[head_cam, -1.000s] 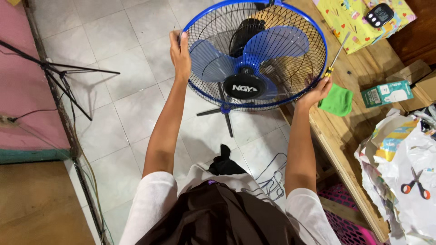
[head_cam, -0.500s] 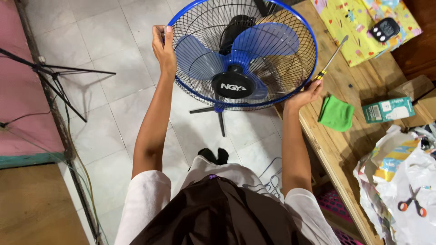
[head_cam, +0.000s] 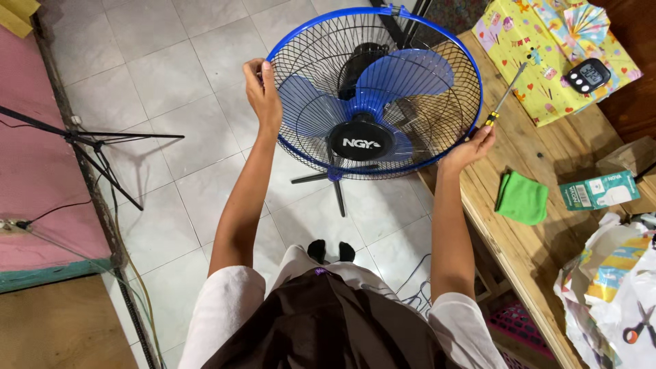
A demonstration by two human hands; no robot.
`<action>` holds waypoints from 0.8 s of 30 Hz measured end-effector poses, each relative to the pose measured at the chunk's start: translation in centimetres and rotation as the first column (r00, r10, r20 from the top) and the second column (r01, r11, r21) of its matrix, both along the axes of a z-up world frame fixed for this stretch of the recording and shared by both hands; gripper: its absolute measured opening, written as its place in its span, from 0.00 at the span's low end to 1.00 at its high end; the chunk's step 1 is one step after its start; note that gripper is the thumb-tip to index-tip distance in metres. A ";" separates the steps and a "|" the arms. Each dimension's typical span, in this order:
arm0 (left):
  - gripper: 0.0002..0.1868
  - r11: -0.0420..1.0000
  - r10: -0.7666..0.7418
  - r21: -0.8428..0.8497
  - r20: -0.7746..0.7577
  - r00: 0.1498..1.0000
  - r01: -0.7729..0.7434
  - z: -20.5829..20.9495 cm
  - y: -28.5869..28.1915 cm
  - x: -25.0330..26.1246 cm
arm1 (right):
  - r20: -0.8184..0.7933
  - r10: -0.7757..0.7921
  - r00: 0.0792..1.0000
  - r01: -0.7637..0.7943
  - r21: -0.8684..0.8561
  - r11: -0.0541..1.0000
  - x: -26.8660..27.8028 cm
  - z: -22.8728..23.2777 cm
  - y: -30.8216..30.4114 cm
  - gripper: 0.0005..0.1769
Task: The person uses a screwdriver to loosen and remove the front grille of a blue standing electric fan. They then place the grille on a nearby table and begin to unscrew the central nut holding the fan blades.
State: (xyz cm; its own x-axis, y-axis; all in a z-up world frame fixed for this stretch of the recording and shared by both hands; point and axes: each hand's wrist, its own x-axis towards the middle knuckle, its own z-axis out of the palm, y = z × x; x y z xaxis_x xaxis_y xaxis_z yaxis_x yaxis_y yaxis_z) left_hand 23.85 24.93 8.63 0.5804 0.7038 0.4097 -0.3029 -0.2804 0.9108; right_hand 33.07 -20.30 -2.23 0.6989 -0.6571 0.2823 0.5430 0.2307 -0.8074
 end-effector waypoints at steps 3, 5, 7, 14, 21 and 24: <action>0.23 0.962 0.073 0.254 0.111 0.991 -0.100 2.4 -1.2 -1.4 | -0.014 -0.052 0.999 0.048 -0.187 0.981 -1.5 0.8 0.4 0.19; 0.27 0.877 0.100 0.452 0.159 0.982 -0.163 4.8 -2.8 -2.2 | -0.011 -0.048 0.999 0.044 -0.235 0.971 -2.2 1.6 0.7 0.20; 0.33 0.728 -0.077 0.685 0.113 0.991 -0.021 7.3 -5.3 -2.9 | 0.001 -0.010 1.000 0.010 -0.212 0.977 -2.7 2.3 1.1 0.21; 0.43 0.382 -0.149 0.886 -0.224 0.963 0.265 13.8 -9.9 -0.1 | 0.094 -0.025 0.995 0.063 -0.424 0.903 -5.5 6.6 1.9 0.22; 0.50 0.452 -0.114 0.883 -0.081 0.990 0.125 12.9 -10.9 1.4 | -0.129 0.370 0.920 -0.383 -0.496 0.779 -7.7 17.8 1.1 0.17; 0.50 0.474 -0.080 0.873 -0.082 0.993 0.110 12.4 -11.1 1.3 | -0.155 0.423 0.893 -0.413 -0.657 0.631 -7.6 21.2 2.2 0.14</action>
